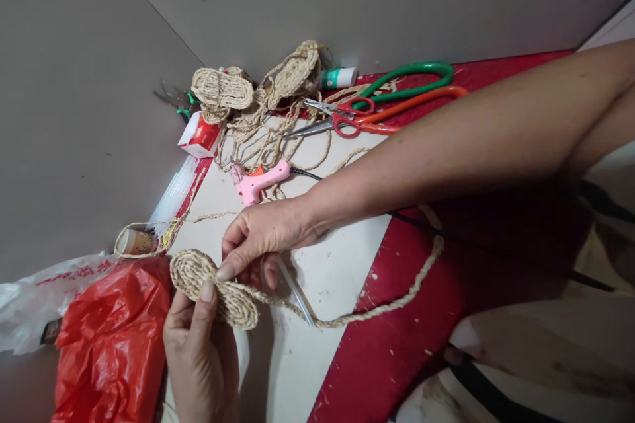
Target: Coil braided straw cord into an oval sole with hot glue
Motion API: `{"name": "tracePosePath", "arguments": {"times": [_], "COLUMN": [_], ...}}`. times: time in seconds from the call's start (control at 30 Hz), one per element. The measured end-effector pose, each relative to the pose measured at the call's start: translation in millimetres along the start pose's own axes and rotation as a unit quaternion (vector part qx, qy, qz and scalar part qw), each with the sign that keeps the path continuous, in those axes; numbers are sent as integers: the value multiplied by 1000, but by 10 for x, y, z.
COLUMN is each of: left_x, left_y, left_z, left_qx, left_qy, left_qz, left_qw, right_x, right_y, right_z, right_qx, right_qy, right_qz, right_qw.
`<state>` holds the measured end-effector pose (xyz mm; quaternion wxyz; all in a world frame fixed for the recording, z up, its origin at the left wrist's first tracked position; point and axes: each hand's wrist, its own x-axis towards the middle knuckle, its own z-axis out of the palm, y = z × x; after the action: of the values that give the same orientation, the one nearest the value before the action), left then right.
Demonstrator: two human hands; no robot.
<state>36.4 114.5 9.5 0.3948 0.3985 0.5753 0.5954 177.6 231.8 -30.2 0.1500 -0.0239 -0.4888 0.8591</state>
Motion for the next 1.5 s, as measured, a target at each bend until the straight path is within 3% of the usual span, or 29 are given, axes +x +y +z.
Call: {"name": "tracePosePath", "arguments": {"times": [0.27, 0.43, 0.77, 1.2, 1.5], "left_x": [7, -7, 13, 54, 100], "left_y": [31, 8, -82, -31, 9], "left_z": [23, 53, 35, 17, -16], "left_qx": [19, 33, 12, 37, 51], "left_qy": [15, 42, 9, 73, 24], "left_qz": [29, 27, 22, 91, 39], "left_qw": [999, 998, 1000, 992, 998], "right_x": [-9, -9, 51, -17, -5], "right_y": [-165, -144, 61, -70, -71], "right_z": [95, 102, -59, 46, 46], "right_qx": [-42, -50, 16, -29, -91], "right_qy": [92, 92, 28, 65, 98], "right_qz": [-45, -35, -27, -21, -51], "right_qw": [994, 994, 999, 997, 990]}}
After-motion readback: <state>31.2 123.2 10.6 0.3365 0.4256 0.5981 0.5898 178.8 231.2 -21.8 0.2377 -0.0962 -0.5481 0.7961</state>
